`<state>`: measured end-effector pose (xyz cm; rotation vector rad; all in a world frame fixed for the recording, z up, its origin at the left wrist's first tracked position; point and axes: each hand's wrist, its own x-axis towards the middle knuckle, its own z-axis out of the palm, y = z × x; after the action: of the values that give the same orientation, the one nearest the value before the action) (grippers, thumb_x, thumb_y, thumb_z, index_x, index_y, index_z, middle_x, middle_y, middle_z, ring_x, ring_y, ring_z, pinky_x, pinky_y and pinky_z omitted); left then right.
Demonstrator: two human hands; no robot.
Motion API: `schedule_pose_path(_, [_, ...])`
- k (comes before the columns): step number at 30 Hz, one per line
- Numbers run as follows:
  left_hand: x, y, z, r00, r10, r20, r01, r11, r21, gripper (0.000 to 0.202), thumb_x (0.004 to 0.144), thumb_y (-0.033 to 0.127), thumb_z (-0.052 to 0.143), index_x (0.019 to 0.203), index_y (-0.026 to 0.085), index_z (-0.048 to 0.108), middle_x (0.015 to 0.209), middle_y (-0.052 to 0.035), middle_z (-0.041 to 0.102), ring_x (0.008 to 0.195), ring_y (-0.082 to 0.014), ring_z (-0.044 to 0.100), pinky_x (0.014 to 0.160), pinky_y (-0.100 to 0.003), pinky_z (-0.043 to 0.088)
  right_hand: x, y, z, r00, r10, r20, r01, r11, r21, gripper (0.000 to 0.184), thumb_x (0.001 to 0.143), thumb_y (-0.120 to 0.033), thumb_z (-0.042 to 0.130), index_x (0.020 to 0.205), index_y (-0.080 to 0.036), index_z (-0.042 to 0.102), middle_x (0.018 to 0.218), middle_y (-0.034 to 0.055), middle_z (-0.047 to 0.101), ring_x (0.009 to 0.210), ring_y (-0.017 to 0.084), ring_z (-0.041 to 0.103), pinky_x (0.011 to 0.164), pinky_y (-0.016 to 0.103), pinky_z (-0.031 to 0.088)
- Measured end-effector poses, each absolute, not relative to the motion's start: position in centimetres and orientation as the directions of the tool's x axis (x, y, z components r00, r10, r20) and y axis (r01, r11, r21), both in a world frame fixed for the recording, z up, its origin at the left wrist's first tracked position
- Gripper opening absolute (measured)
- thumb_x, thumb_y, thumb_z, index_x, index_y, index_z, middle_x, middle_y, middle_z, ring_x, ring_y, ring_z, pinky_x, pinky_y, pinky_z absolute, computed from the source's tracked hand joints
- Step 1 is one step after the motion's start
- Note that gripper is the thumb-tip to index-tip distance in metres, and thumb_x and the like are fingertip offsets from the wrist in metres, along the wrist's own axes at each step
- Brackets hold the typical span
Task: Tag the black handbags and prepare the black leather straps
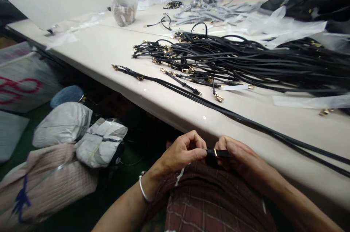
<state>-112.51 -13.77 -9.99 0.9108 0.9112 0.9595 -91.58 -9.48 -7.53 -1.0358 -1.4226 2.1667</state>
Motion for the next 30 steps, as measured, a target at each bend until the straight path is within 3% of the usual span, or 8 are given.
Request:
schedule_pose_path(5, [-113.4, -14.3, -10.7, 0.408, 0.86, -0.306, -0.381, 0.465, 0.799, 0.04, 0.081, 0.043, 0.076, 0.079, 0.017, 0.046, 0.085, -0.0046, 0.064, 0.073, -0.0151, 0.067, 0.07, -0.025, 0.047, -92.1, -9.6, -7.6, -0.481, 0.748, -0.457, -0.037, -0.538, -0.842, 0.051, 0.085, -0.066, 0.062, 0.07, -0.02, 0.045, 0.066, -0.0033, 0.041, 0.059, 0.011, 0.031, 0.052, 0.023, 0.027])
schedule_pose_path(9, [-116.1, -14.7, -10.9, 0.386, 0.867, -0.315, -0.309, 0.443, 0.842, 0.034, 0.083, 0.039, 0.073, 0.079, 0.017, 0.048, 0.077, -0.0033, 0.064, 0.069, -0.0145, 0.064, 0.067, -0.025, 0.047, -91.6, -9.5, -7.9, -0.429, 0.761, -0.487, 0.017, -0.533, -0.846, 0.045, 0.077, -0.055, 0.079, 0.086, -0.023, 0.048, 0.06, -0.0094, 0.032, 0.052, 0.008, 0.021, 0.048, 0.021, 0.015])
schedule_pose_path(12, [-118.1, -14.9, -10.3, 0.358, 0.884, -0.3, -0.235, 0.396, 0.888, 0.036, 0.082, 0.039, 0.074, 0.077, 0.017, 0.047, 0.078, -0.0016, 0.061, 0.065, -0.012, 0.06, 0.061, -0.023, 0.045, -91.2, -9.5, -8.1, -0.481, 0.721, -0.499, 0.147, -0.495, -0.857, 0.048, 0.077, -0.058, 0.078, 0.097, -0.023, 0.052, 0.06, -0.0096, 0.035, 0.052, 0.007, 0.026, 0.049, 0.021, 0.018])
schedule_pose_path(17, [-118.7, -14.5, -9.0, 0.331, 0.906, -0.266, -0.071, 0.305, 0.95, 0.03, 0.082, 0.034, 0.072, 0.077, 0.017, 0.049, 0.076, 0.0005, 0.058, 0.061, -0.0094, 0.053, 0.057, -0.021, 0.041, -92.2, -8.9, -7.2, -0.717, 0.469, -0.515, 0.477, -0.208, -0.854, 0.046, 0.089, -0.065, 0.057, 0.096, -0.02, 0.065, 0.074, -0.0005, 0.057, 0.066, 0.014, 0.047, 0.059, 0.026, 0.035])
schedule_pose_path(20, [-117.6, -13.7, -8.5, 0.375, 0.898, -0.23, 0.134, 0.193, 0.972, 0.02, 0.081, 0.027, 0.072, 0.08, 0.016, 0.056, 0.073, 0.003, 0.056, 0.062, -0.0086, 0.048, 0.057, -0.02, 0.037, -94.0, -8.6, -6.5, -0.762, 0.43, -0.484, 0.528, -0.019, -0.849, 0.043, 0.092, -0.061, 0.055, 0.084, -0.02, 0.067, 0.077, 0.0006, 0.06, 0.071, 0.016, 0.049, 0.062, 0.026, 0.037])
schedule_pose_path(23, [-116.8, -13.1, -8.6, 0.404, 0.898, -0.175, 0.13, 0.133, 0.983, 0.017, 0.08, 0.024, 0.073, 0.089, 0.016, 0.061, 0.08, 0.0021, 0.06, 0.072, -0.0104, 0.054, 0.065, -0.021, 0.042, -95.0, -8.3, -6.2, -0.751, 0.449, -0.484, 0.495, -0.101, -0.863, 0.049, 0.089, -0.065, 0.057, 0.077, -0.018, 0.062, 0.068, -0.0012, 0.053, 0.062, 0.013, 0.042, 0.055, 0.024, 0.032])
schedule_pose_path(27, [-116.8, -12.9, -10.1, 0.383, 0.918, -0.1, -0.029, 0.12, 0.992, 0.052, 0.074, 0.022, 0.081, 0.121, 0.02, 0.061, 0.121, -0.0068, 0.066, 0.113, -0.0209, 0.06, 0.095, -0.03, 0.046, -93.9, -7.6, -5.8, -0.727, 0.435, -0.532, 0.415, -0.339, -0.844, 0.052, 0.091, -0.068, 0.053, 0.085, -0.018, 0.062, 0.058, -0.0048, 0.043, 0.051, 0.008, 0.029, 0.047, 0.023, 0.018])
schedule_pose_path(30, [-116.5, -13.0, -11.5, 0.438, 0.888, -0.142, -0.022, 0.169, 0.985, 0.046, 0.077, 0.023, 0.078, 0.121, 0.019, 0.065, 0.121, -0.0075, 0.068, 0.113, -0.0216, 0.061, 0.098, -0.032, 0.045, -92.2, -7.2, -5.2, -0.718, 0.415, -0.558, 0.391, -0.423, -0.817, 0.051, 0.093, -0.066, 0.051, 0.075, -0.018, 0.055, 0.06, -0.0047, 0.04, 0.052, 0.008, 0.027, 0.047, 0.024, 0.018])
